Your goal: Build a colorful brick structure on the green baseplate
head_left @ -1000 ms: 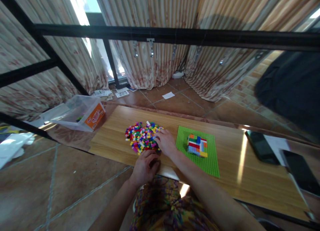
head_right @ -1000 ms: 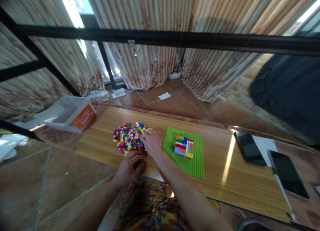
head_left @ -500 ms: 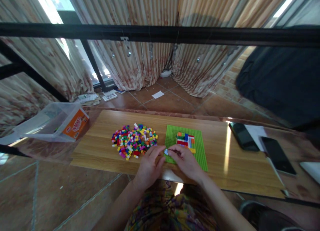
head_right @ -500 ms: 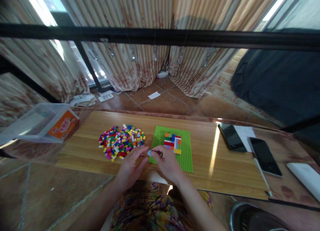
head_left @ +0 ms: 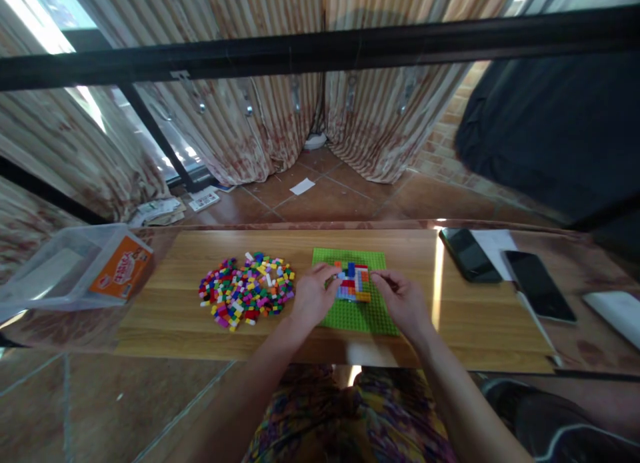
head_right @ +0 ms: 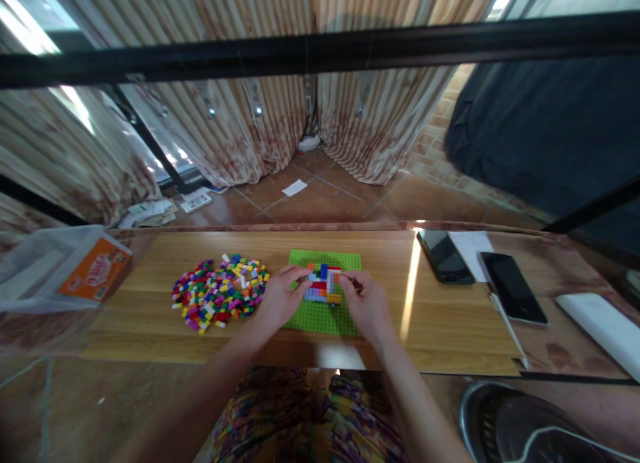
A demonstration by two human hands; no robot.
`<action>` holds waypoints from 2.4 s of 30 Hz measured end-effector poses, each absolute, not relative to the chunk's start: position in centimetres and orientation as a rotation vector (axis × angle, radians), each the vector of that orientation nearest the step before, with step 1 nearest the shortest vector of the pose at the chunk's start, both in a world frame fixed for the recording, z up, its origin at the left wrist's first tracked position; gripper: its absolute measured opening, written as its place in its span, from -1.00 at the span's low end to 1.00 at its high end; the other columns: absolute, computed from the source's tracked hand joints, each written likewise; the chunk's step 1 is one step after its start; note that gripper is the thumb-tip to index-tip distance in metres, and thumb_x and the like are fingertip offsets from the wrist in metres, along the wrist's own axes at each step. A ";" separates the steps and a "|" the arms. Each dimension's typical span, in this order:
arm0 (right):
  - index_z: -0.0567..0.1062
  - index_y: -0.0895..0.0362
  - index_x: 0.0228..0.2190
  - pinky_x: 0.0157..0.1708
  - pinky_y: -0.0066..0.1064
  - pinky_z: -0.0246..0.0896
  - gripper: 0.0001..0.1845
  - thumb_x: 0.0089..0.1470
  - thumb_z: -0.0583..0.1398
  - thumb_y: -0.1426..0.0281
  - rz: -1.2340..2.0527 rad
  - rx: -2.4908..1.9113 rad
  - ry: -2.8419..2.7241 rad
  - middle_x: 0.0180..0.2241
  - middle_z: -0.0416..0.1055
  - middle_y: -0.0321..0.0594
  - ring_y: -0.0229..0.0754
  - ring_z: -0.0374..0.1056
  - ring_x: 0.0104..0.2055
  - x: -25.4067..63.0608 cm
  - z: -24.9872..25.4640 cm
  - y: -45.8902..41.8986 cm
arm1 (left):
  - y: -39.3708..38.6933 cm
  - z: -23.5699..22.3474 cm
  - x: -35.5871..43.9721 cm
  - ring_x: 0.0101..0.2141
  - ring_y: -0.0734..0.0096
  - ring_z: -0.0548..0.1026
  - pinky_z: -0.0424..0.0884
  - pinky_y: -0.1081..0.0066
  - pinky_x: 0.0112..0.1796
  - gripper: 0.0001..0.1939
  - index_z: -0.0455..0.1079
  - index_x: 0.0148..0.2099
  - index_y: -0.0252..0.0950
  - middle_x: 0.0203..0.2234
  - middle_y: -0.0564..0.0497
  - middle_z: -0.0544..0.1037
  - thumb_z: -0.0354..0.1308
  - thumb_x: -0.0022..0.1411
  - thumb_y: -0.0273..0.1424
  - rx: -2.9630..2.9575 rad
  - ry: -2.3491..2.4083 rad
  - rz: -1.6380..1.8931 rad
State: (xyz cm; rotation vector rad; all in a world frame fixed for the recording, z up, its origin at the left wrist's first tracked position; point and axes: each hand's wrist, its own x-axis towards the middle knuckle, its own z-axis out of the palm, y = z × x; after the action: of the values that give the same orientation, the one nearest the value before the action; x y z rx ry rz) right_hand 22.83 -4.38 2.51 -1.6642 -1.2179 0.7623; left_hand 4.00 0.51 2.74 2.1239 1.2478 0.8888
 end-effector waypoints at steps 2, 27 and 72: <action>0.57 0.14 -0.33 -0.26 -0.30 0.29 -0.64 0.05 0.18 0.11 0.749 -1.686 -1.195 -0.34 0.55 -0.15 -0.12 0.43 -0.31 23.8 2.0 -4.3 | 1.2 2.1 4.6 -0.20 0.34 0.51 0.45 0.31 -0.10 -0.83 0.51 -0.15 -0.25 -0.23 -0.02 0.57 0.19 0.19 -0.45 2.151 1.281 0.894; 0.57 0.12 -0.35 -0.26 -0.31 0.33 -0.70 0.04 0.15 0.19 0.788 -1.662 -1.309 -0.34 0.56 -0.18 -0.15 0.43 -0.32 22.6 2.3 -1.7 | 0.8 2.2 5.4 -0.20 0.26 0.43 0.36 0.25 -0.12 -0.80 0.44 -0.07 -0.23 -0.22 -0.06 0.49 0.08 0.28 -0.37 2.530 1.500 0.684; 0.53 0.19 -0.16 0.02 -0.04 0.19 -0.59 -0.03 0.22 0.23 0.423 -1.847 -1.414 -0.14 0.46 0.02 0.05 0.33 -0.06 20.5 1.1 0.0 | 0.7 1.9 5.7 -0.18 0.26 0.38 0.27 0.22 -0.16 -0.83 0.47 -0.11 -0.17 -0.21 0.00 0.50 0.13 0.26 -0.37 2.450 1.526 0.802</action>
State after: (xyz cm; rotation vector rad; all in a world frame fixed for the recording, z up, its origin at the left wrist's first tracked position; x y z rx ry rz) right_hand 20.49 -0.01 1.07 -1.8467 -1.4143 0.4232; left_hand 5.73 0.67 1.87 2.4500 1.5264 0.8020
